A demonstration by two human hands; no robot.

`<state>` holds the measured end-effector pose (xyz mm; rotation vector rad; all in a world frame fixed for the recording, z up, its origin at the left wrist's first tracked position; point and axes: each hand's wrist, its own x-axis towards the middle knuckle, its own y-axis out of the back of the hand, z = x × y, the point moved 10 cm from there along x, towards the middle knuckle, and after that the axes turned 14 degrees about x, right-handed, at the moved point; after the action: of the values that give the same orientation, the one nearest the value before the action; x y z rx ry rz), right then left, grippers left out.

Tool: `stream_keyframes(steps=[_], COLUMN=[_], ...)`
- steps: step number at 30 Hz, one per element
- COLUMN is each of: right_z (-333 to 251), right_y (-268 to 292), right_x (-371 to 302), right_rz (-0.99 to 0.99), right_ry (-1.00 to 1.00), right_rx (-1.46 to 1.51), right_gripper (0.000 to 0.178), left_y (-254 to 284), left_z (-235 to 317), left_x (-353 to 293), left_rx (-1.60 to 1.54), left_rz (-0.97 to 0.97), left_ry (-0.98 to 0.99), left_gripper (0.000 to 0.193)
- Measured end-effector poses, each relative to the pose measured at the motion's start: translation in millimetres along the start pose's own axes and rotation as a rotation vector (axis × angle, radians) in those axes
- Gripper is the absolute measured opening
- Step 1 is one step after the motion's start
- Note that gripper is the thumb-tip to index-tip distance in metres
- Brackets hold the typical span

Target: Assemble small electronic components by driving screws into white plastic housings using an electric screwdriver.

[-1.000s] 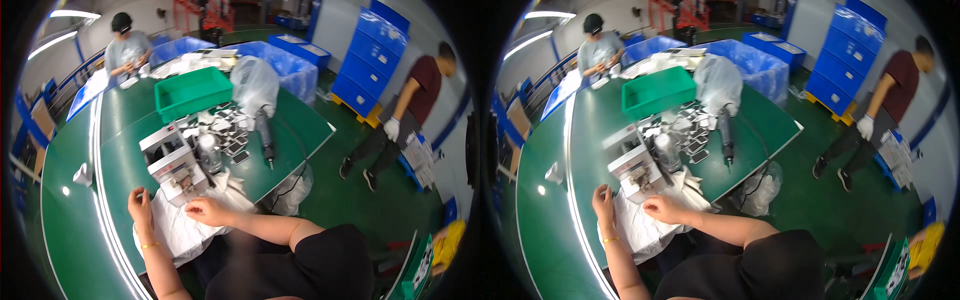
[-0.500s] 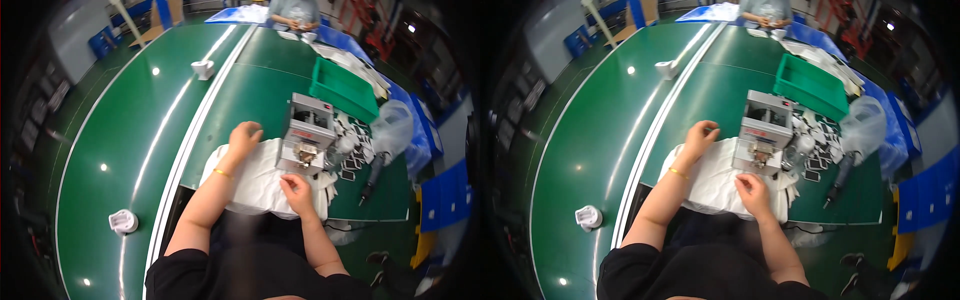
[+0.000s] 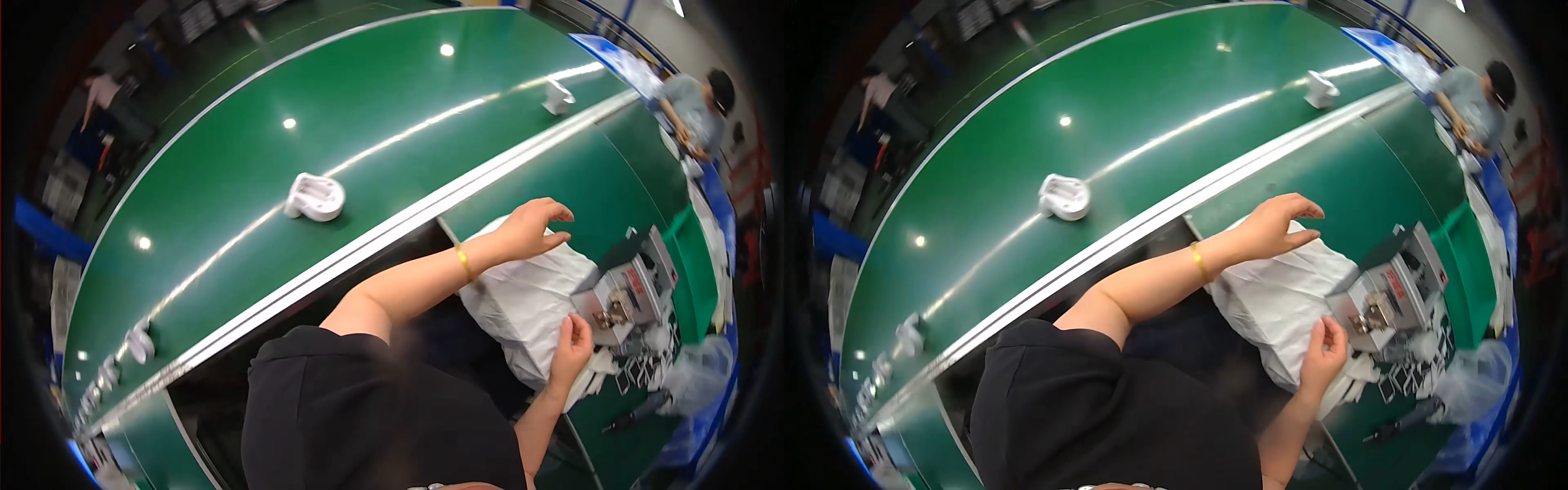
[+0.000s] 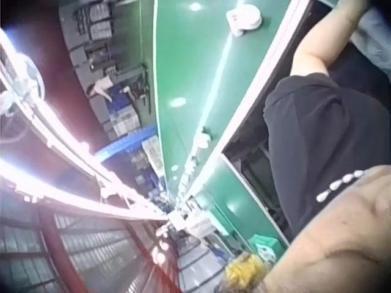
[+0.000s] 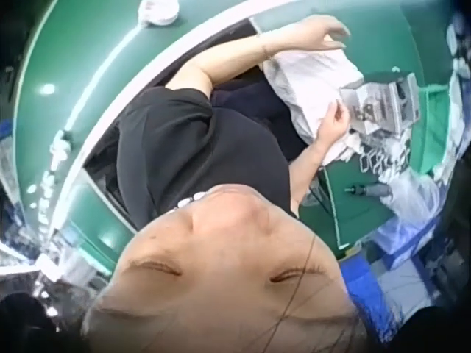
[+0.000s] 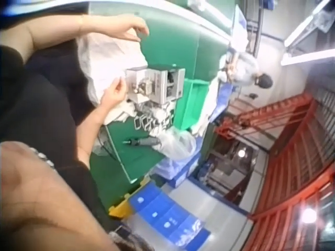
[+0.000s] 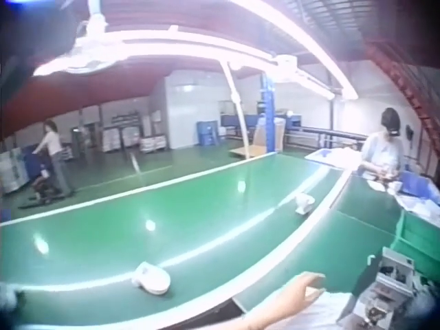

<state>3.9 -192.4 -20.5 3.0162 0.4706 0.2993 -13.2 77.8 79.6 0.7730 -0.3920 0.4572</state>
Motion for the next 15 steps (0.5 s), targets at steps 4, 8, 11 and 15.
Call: stream_keyframes(steps=[4,8,11,15], right_z=[3.8,-0.2,2.1,-1.6], right_y=[14.4,18.8,13.2,10.1], right_x=[-3.3,-6.9,-0.2,-0.5], right_rz=[0.029,0.011,-0.044,-0.025], right_ry=[0.049,0.001,0.01,0.075], right_rx=[0.004,-0.127,-0.084,-0.133], right_gripper=[0.022,0.023,0.022,0.024], left_y=[134.3,273.5,318.7,289.6], left_z=[-6.7,-41.4,-97.2,-133.2], left_x=[-55.5,-121.5,-191.7,-224.4], left_rx=[0.302,0.768,0.617,0.312], left_rz=[0.142,0.282,0.065,-0.144], left_ry=[0.03,0.182,0.628,0.685], left_gripper=[0.042,0.064,0.114,0.118])
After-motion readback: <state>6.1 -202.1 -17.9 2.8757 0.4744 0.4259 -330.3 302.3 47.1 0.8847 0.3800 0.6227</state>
